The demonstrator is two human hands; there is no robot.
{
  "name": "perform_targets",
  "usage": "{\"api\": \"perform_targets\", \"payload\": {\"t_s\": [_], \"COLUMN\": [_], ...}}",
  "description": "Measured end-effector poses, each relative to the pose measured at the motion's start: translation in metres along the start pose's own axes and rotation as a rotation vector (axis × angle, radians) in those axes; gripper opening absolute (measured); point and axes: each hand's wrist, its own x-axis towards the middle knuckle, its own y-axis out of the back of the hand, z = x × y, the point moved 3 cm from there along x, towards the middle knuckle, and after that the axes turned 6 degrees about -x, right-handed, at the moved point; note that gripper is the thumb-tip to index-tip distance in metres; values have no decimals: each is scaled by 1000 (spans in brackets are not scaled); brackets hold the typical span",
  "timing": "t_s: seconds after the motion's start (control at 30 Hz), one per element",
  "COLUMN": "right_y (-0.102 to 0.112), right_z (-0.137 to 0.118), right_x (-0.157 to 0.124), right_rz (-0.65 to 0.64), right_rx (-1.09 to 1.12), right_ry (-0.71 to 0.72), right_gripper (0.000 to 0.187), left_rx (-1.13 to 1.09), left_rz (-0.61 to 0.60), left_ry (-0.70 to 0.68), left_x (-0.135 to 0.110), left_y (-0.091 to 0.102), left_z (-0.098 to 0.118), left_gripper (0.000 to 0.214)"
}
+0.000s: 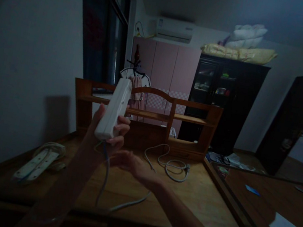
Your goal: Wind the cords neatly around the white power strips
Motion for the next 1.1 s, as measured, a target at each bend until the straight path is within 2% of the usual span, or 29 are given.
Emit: {"api": "perform_targets", "payload": {"t_s": [0.1, 0.17, 0.2, 0.27, 0.33, 0.47, 0.57, 0.7, 0.87, 0.97, 1.1], "right_y": [-46, -58, -56, -40, -10, 52, 81, 101, 107, 110, 127], "right_z": [33, 54, 63, 73, 70, 31, 2, -20, -35, -33, -15], "right_x": [-18, -31, -35, -38, -36, -34, -40, -52, -65, -68, -58], "right_rz": [-229, -283, -291, -235, -98, 246, 378, 444, 438, 435, 456], "right_rx": [111, 70, 33, -62, -210, -589, -708, -970, -1355, -1411, -1395], "right_ry": [-162, -353, -425, -480, -424, -201, -104, -37, 110, 137, 115], "right_gripper": [54, 42, 39, 37, 35, 30, 27, 25, 27, 28, 31], "left_rx": [-190, -239, -241, -193, -98, 60, 89, 95, 114, 149, 206], "left_rz": [-67, -76, -78, -90, -110, -167, -195, -179, 30, 92, 84], "left_ry": [61, 54, 41, 20, 28, 118, 232, 371, 352, 373, 620], "left_x": [-2, -2, -2, -1, 0, 0, 1, 8, 15, 17, 24], "left_y": [7, 15, 20, 30, 40, 63, 86, 130, 181, 192, 197], "left_z": [6, 11, 15, 22, 27, 19, -2, -38, -71, -84, -106], "left_gripper": [41, 43, 45, 55, 64, 66, 50, 51, 42, 43, 44]}}
